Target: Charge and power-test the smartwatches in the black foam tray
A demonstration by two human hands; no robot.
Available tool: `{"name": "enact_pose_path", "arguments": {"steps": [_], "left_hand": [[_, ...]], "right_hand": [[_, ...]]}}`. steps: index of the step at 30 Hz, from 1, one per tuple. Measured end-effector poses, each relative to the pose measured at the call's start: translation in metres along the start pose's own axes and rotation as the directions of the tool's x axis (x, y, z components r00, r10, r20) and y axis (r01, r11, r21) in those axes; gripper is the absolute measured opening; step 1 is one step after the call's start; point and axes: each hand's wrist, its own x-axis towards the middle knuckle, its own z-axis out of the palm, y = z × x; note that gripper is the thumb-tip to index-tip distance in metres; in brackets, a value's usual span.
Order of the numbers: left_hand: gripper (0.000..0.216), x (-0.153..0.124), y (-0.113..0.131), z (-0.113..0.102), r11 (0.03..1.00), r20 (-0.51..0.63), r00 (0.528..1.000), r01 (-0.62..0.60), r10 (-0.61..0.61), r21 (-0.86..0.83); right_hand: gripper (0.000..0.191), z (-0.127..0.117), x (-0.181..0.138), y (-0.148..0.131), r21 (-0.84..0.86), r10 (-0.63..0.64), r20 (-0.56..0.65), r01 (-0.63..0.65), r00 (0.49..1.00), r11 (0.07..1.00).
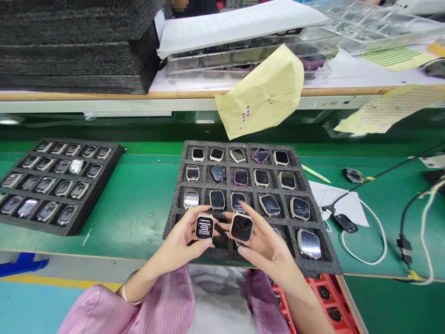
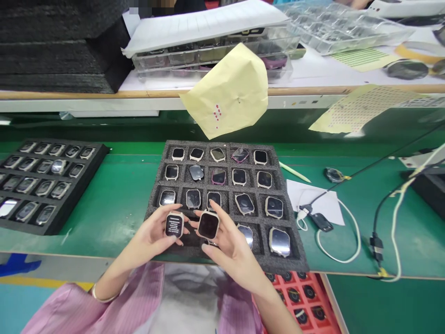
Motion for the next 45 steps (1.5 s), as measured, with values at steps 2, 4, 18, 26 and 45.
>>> {"name": "enact_pose_path", "arguments": {"steps": [2,4,18,26,45], "left_hand": [[0.06,-0.005,0.001,-0.004,0.998,0.008,1.0,0.011,-0.012,0.064],[0.06,-0.01,0.002,-0.009,0.988,-0.009,1.0,0.028,-0.027,0.153],[0.032,-0.008,0.006,-0.011,0.993,-0.107,0.994,0.009,0.004,0.118],[0.054,-0.018,0.013,-0.027,0.752,-0.021,0.996,-0.049,0.083,0.657],[0.022,0.053,0.023,-0.035,0.3,-0.111,0.958,0.027,0.265,0.954]], "right_hand": [[0.066,0.0,-0.001,0.0,-0.037,0.01,0.009,-0.01,1.0,0.999],[0.064,-0.001,-0.001,0.001,-0.08,0.021,-0.002,-0.021,1.0,0.997],[0.062,0.0,-0.002,0.004,-0.09,0.043,-0.058,-0.049,0.997,0.995],[0.064,-0.003,-0.001,-0.001,-0.145,0.082,-0.019,-0.084,0.996,0.986],[0.036,-0.013,0.004,-0.002,-0.129,-0.004,-0.011,0.003,1.0,0.992]]}}
